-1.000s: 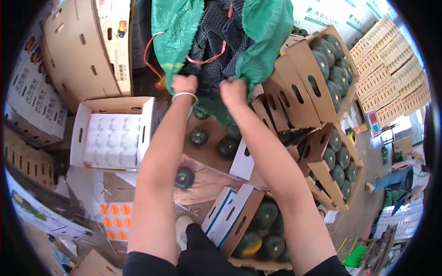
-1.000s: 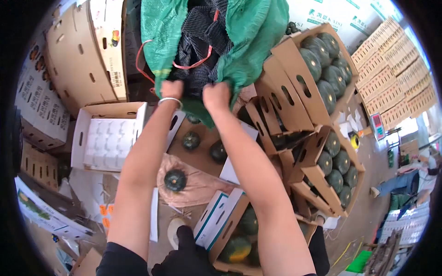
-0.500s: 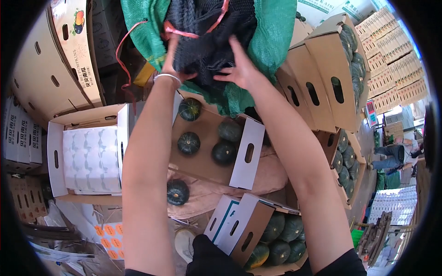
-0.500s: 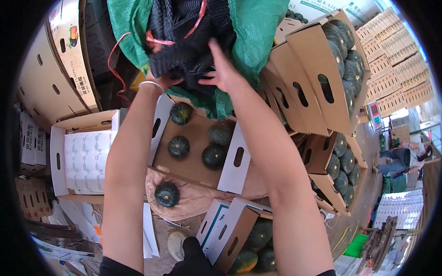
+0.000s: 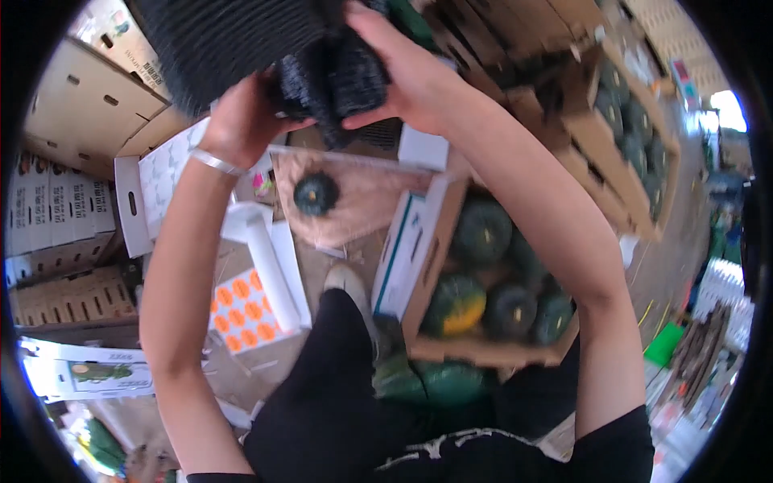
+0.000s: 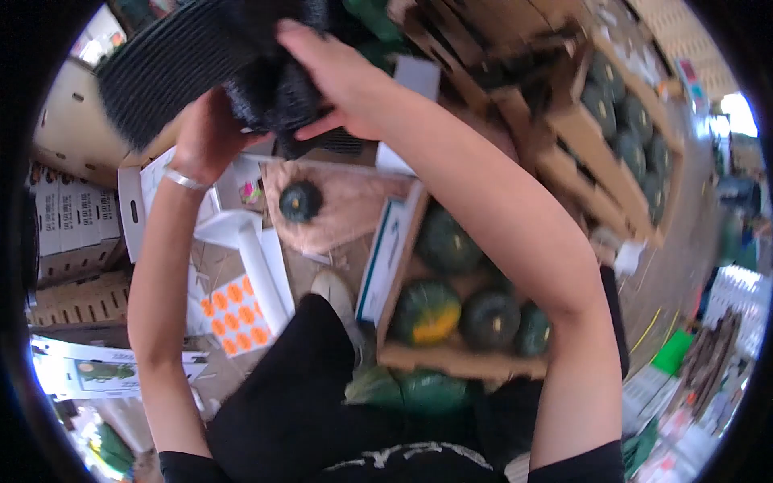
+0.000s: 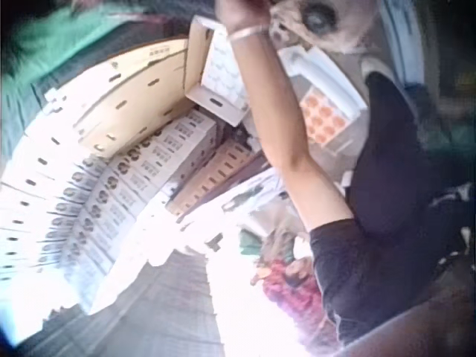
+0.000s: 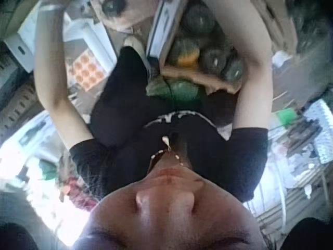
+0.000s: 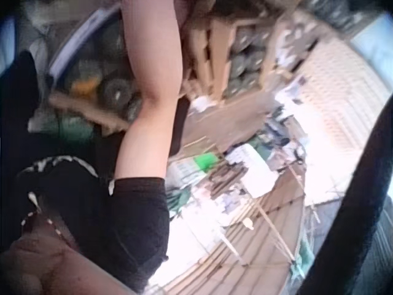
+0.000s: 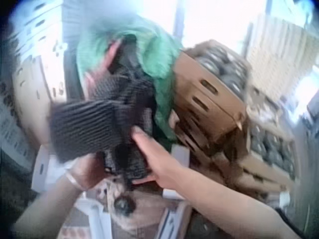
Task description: The person wraps individual squash in protective mesh and places them into cardboard boxes. The person then applies stickers to the top of each squash and places a shipping label on a filled box.
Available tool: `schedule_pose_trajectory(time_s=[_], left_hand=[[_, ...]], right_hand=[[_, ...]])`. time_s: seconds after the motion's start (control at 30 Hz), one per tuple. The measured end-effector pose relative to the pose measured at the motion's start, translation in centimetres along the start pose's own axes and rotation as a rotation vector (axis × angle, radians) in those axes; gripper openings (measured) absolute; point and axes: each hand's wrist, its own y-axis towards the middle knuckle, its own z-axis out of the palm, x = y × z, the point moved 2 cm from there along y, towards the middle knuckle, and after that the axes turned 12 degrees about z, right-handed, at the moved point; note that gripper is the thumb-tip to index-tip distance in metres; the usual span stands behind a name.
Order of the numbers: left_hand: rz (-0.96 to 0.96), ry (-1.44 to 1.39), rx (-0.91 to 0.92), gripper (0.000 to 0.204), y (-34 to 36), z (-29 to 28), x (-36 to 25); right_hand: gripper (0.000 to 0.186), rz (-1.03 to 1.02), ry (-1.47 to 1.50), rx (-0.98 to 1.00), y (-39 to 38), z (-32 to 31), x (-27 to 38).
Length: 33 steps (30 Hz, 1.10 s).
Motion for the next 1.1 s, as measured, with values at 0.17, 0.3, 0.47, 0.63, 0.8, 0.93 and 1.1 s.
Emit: schedule_pose_trajectory(time_s=[0.17, 0.3, 0.47, 0.63, 0.8, 0.93, 1.1], left_hand=[[-0.063, -0.132, 0.097, 0.056, -15.7, -2.0, -1.2], [-0.320, 0.027, -0.074, 0.050, -29.3, 4.3, -2.4], [-0.126, 0.542, -0.263, 0.018, -35.5, 8.7, 1.2], [0.372, 1.047, -0.246, 0.009, -38.4, 10.6, 2.1], [0.487, 1.042, -0.032, 0.014, -40.6, 16.7, 4.6], [0.238, 0.916, 0.301, 0.034, -41.0, 19.1, 9.1], [0.591, 0.930, 0.330, 0.039, -32.8, 20.0, 8.0]], right_hand=[[0.072, -0.172, 0.036, 0.007, -11.6, 5.7, -6.1], [0.066, -0.228, -0.108, 0.075, -23.0, 8.4, -14.0], [0.049, -0.074, -0.512, -0.108, -32.2, 7.2, -23.9], [0.028, 0.016, -0.971, -0.330, -37.8, 2.2, -26.9], [0.061, -0.371, -0.174, -0.535, -42.4, 2.8, -22.0], [0.044, -0.566, -0.463, -0.527, -40.3, 4.6, -22.5], [0.040, -0.290, -0.630, -0.479, -41.2, 3.4, -24.0]])
